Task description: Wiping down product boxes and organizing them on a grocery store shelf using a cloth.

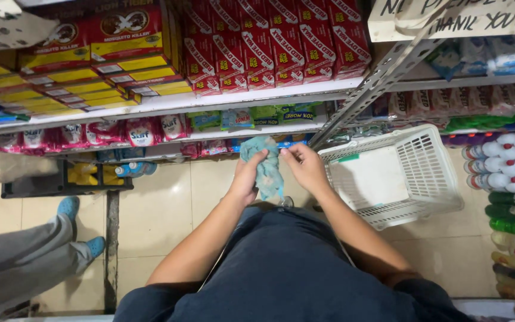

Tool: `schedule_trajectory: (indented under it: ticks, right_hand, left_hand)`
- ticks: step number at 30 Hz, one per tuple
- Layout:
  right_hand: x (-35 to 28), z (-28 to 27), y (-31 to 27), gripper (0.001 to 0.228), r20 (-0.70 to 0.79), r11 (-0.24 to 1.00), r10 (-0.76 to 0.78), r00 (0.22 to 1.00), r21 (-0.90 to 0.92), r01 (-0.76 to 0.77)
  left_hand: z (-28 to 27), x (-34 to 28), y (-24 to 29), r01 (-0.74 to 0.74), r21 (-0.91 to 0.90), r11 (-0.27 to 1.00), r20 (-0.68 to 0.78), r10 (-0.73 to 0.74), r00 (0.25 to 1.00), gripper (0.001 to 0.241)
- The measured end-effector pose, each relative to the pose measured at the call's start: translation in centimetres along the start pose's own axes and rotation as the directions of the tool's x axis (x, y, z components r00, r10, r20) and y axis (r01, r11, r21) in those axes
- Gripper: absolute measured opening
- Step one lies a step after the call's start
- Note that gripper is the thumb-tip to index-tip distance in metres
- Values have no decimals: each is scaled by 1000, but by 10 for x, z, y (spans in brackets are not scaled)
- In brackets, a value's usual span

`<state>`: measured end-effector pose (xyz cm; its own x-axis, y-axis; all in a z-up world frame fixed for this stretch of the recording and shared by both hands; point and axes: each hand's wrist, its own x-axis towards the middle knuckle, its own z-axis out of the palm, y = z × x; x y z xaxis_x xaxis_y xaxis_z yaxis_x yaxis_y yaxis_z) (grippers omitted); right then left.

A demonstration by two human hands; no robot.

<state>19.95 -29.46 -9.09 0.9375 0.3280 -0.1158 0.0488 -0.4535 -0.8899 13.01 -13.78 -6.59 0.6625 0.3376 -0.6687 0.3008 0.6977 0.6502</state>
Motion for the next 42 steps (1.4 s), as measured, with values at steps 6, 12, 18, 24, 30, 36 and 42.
schedule_trajectory:
  ticks: [6,12,18,24,30,36,42]
  right_hand:
    - [-29,-7,-94,76,395,640,429,813,503,-582]
    - [-29,30,-46,55,306,559,458,834,631,-538]
    - [-29,59,-45,49,317,684,430,845,497,-534]
    - [-14,88,-36,36,259,893,299,919,262,-365]
    - [-14,101,-74,43,234,957,285,929,-19,-289]
    - [-18,101,-75,42,233,949,312,921,-107,-295]
    - [-26,73,-82,35,282,958,282,917,-30,-286]
  left_hand:
    - [34,-33,22,-239,284,929,173,196,965,52]
    - [17,-27,34,-180,289,940,220,118,968,56]
    - [-24,-9,42,-115,260,959,171,72,983,53]
    - [-43,-15,73,-99,310,945,129,61,990,53]
    - [-66,11,72,-58,287,956,76,38,996,37]
    - [-67,10,67,-38,284,958,78,16,997,40]
    - [-56,-2,57,7,255,967,80,-28,996,54]
